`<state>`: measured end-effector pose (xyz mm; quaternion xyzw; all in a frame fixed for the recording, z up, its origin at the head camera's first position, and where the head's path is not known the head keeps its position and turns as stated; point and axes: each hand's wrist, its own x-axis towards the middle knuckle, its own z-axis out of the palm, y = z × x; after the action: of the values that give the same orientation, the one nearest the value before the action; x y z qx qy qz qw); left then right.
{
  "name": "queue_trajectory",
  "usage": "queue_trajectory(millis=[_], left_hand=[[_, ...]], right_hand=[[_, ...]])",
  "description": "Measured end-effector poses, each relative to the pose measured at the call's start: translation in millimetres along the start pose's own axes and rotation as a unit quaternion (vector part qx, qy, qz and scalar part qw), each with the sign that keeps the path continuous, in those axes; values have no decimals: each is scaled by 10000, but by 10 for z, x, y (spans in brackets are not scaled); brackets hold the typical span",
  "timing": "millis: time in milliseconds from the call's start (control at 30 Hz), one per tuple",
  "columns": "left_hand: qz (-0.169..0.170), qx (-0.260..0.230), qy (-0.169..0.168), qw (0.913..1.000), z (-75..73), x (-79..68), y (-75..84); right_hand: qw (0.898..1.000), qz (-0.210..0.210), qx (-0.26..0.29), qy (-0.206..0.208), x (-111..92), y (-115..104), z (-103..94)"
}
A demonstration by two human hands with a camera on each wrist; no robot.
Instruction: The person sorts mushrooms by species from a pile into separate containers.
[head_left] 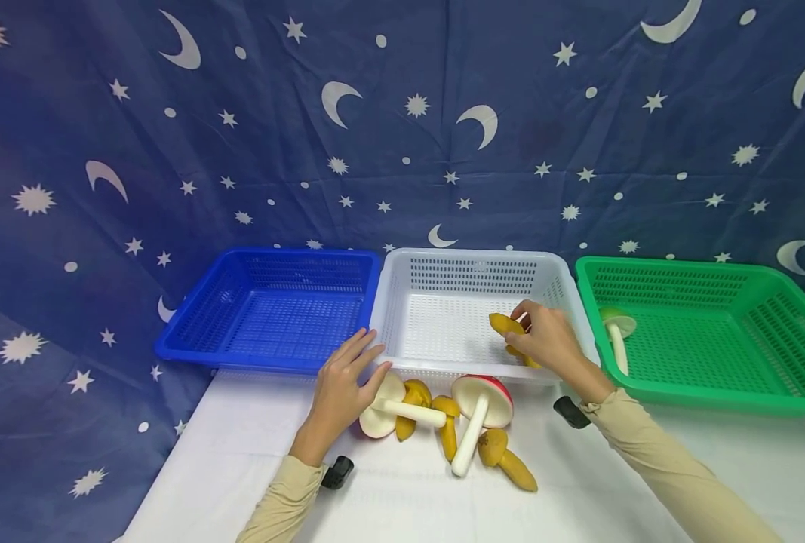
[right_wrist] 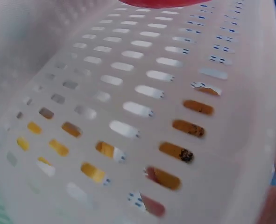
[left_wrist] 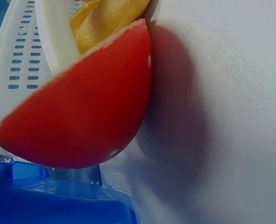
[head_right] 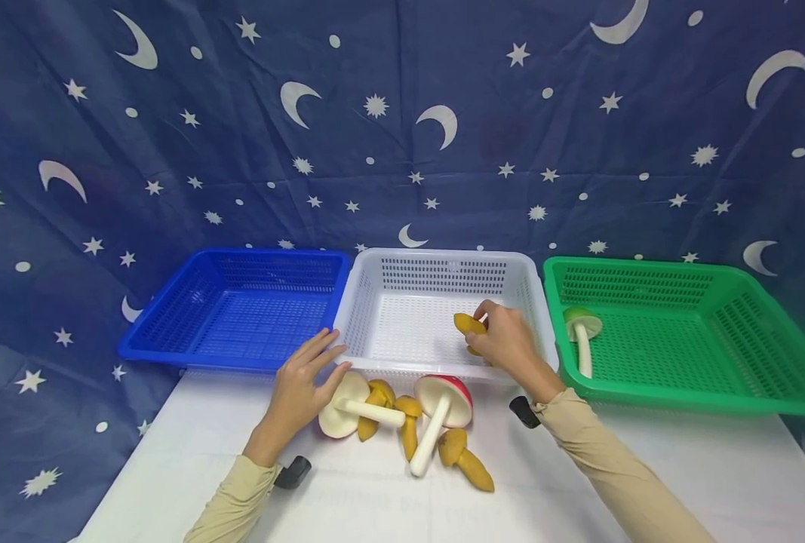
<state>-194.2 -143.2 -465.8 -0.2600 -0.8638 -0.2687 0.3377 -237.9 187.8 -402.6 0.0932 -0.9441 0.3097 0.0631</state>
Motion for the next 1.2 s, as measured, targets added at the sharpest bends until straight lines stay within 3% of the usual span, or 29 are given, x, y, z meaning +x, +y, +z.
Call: queue_trajectory(millis=[233,700,1200], left_hand=[[-40,8,-33,10000,-21,9,5],[-48,9,-58,10000,-52,6,22],[-121,-3,-146,9998,-45,-8,16]], right_hand=[[9990,177,-362,-167,89,3,124],[9963,454,-424,-598,183,54,281],[9932,470,-487,-952,210,52,282]])
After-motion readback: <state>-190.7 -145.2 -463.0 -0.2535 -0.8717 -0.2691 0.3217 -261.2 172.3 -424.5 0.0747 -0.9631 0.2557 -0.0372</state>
